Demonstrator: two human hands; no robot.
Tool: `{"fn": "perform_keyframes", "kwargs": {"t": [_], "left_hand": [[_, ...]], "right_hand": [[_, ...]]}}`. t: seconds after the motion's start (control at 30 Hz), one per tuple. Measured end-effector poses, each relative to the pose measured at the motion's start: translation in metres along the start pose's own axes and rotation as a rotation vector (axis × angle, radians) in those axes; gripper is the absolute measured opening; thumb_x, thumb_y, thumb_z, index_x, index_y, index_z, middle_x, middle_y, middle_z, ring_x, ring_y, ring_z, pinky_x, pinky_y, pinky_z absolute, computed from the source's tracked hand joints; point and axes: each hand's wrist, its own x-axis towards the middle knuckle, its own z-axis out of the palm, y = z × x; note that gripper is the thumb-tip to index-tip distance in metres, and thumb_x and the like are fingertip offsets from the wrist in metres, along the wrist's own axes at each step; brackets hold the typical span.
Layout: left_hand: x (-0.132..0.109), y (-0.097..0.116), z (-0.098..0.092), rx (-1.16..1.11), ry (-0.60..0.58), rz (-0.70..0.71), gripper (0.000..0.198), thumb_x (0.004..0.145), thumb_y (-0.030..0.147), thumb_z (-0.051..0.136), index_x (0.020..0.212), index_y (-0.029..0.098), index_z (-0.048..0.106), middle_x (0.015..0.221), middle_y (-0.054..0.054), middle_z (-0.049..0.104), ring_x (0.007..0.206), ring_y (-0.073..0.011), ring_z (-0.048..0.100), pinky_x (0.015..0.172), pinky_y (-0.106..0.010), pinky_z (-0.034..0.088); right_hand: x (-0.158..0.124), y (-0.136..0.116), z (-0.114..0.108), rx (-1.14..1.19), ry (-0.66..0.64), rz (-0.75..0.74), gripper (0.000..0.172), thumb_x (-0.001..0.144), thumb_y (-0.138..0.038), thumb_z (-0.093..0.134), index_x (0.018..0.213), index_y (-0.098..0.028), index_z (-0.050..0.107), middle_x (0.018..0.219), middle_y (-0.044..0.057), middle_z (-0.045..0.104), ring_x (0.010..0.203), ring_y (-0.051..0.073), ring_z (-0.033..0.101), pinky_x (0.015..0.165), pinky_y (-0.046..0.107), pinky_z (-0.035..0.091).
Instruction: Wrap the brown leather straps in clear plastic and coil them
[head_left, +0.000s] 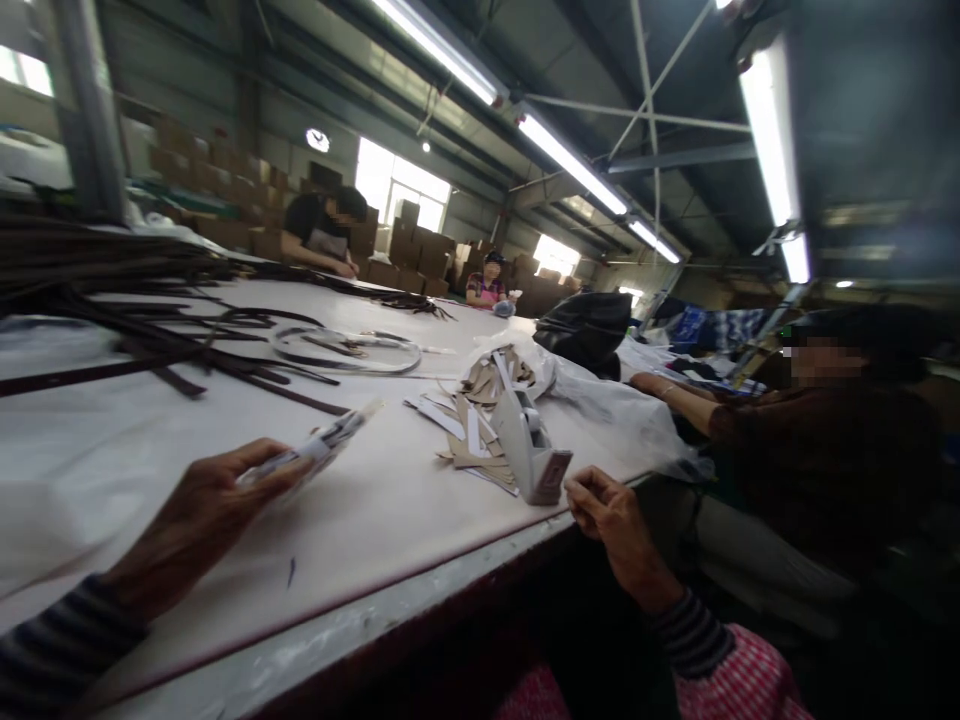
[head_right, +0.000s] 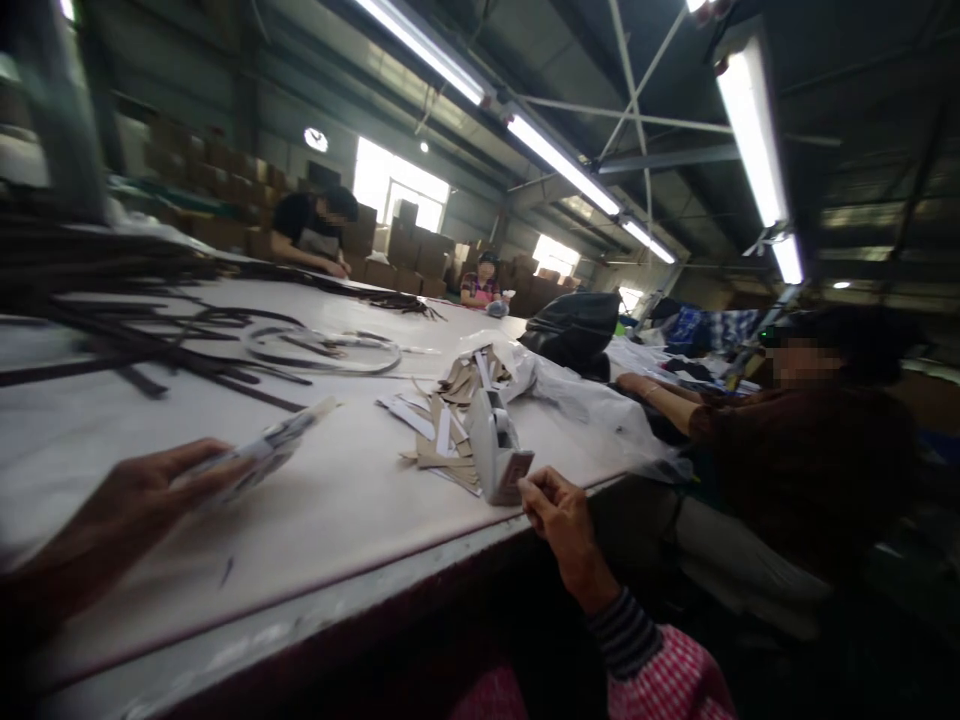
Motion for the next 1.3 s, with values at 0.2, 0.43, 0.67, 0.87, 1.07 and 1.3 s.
{"fn": "perform_keyframes", "kwargs": {"t": [0.2,0.43,0.67,0.87,1.07,1.3], "left_hand": [[-0.003,0.014,0.002,0.044,-0.023,0.08,0.042,0.083,0.059,0.062,0.084,0.018,0.067,0.074,0.001,0.056,0.069,-0.0162,0.048,0.059,-0.026,0.035],[0.001,0.007,0.004,0.18,0.051,0.204,0.03,0.086,0.048,0.059,0.079,0.02,0.064,0.082,-0.003,0.062,0.082,-0.0214,0.057,0.072,-0.031,0.043],[-0.001,0.007,0.007,0.218,0.088,0.207,0.023,0.089,0.042,0.058,0.079,0.022,0.064,0.084,-0.005,0.064,0.09,-0.0256,0.056,0.08,-0.037,0.042],[-0.002,0.008,0.004,0.227,0.127,0.241,0.021,0.089,0.039,0.056,0.079,0.022,0.064,0.086,-0.007,0.063,0.094,-0.0279,0.053,0.084,-0.04,0.042],[-0.001,0.008,-0.003,0.151,0.106,0.159,0.023,0.082,0.043,0.058,0.075,0.022,0.062,0.083,-0.006,0.063,0.091,-0.0273,0.055,0.081,-0.039,0.042],[0.001,0.006,-0.006,-0.134,-0.003,-0.074,0.035,0.085,0.053,0.06,0.075,0.019,0.062,0.064,0.003,0.053,0.063,-0.0156,0.047,0.058,-0.028,0.034]], "right_hand": [[-0.015,-0.036,0.132,0.248,-0.477,0.038,0.033,0.084,-0.041,0.077,0.075,-0.018,0.055,0.059,-0.006,0.043,0.049,0.006,0.029,0.044,0.021,0.017],[-0.003,-0.046,0.238,0.449,-0.658,0.074,0.03,0.082,-0.038,0.079,0.077,-0.018,0.058,0.06,-0.005,0.051,0.049,0.006,0.036,0.043,0.019,0.018],[0.006,-0.044,0.257,0.396,-0.587,0.078,0.034,0.077,-0.041,0.081,0.071,-0.017,0.058,0.056,-0.005,0.052,0.046,0.005,0.036,0.042,0.02,0.018],[0.013,-0.053,0.26,0.333,-0.648,0.096,0.034,0.076,-0.038,0.081,0.067,-0.017,0.055,0.053,-0.005,0.052,0.043,0.004,0.033,0.041,0.02,0.016],[0.019,-0.05,0.263,0.274,-0.722,0.046,0.039,0.077,-0.043,0.081,0.065,-0.017,0.055,0.053,-0.005,0.052,0.044,0.005,0.034,0.042,0.02,0.017],[0.026,-0.026,0.284,0.296,-0.614,-0.111,0.047,0.084,-0.052,0.078,0.063,-0.019,0.051,0.05,-0.006,0.046,0.044,0.006,0.032,0.041,0.021,0.021]]}}
